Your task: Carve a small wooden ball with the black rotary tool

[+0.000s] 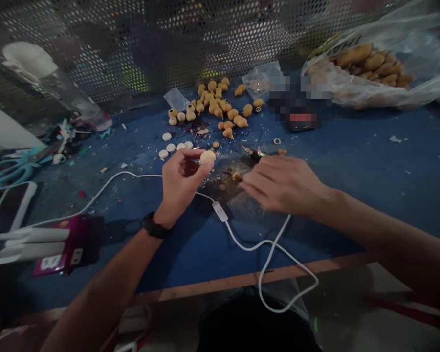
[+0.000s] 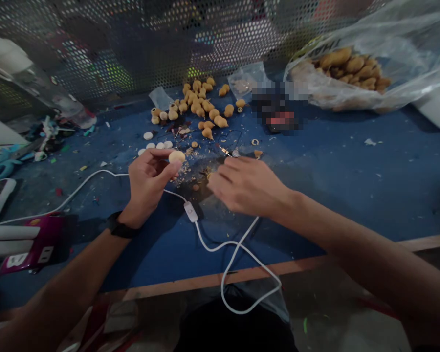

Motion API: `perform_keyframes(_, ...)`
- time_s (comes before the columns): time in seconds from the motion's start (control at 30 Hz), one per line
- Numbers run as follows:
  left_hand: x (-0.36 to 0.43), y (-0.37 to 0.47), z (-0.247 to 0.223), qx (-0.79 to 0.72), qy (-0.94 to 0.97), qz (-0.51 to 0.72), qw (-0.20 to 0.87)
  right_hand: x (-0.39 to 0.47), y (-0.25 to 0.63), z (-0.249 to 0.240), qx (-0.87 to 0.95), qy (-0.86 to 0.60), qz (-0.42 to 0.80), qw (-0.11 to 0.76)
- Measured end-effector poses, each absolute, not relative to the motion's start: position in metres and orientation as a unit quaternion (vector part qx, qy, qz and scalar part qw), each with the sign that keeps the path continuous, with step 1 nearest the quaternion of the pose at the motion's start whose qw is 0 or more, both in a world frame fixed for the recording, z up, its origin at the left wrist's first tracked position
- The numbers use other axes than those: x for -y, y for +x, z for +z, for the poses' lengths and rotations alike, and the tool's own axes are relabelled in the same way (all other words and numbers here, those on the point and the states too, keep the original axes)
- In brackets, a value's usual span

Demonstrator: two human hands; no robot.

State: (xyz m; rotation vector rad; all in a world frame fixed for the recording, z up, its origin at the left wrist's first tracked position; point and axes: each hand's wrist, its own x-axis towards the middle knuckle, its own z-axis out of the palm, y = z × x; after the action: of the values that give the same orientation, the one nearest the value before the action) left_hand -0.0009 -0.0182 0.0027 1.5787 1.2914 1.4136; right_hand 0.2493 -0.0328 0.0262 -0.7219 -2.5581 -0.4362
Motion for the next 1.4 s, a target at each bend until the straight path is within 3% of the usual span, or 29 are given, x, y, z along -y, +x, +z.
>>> perform_keyframes(0.17, 0.019, -0.002, 0.002, -0.495, 0.604, 0.535, 0.322, 0.011, 0.266, 0.023, 0.855, -0.485, -0.131, 0.127)
perform_keyframes(0.57, 0.021, 0.002, 0.006, -0.452, 0.601, 0.547, 0.369, 0.0, 0.266, 0.007, 0.843, -0.521, -0.064, 0.115)
perform_keyframes(0.9, 0.021, 0.001, 0.004, -0.393, 0.556, 0.525, 0.51, 0.014, 0.257, 0.014, 0.833, -0.512, -0.065, 0.198)
perform_keyframes(1.13, 0.023, 0.003, 0.006, -0.404, 0.558, 0.534, 0.49, 0.022, 0.256, 0.013, 0.843, -0.428, -0.09, 0.312)
perform_keyframes(1.4, 0.024, 0.004, 0.003, -0.413, 0.552, 0.542, 0.481, 0.028, 0.255, 0.016, 0.854, -0.41, -0.078, 0.311)
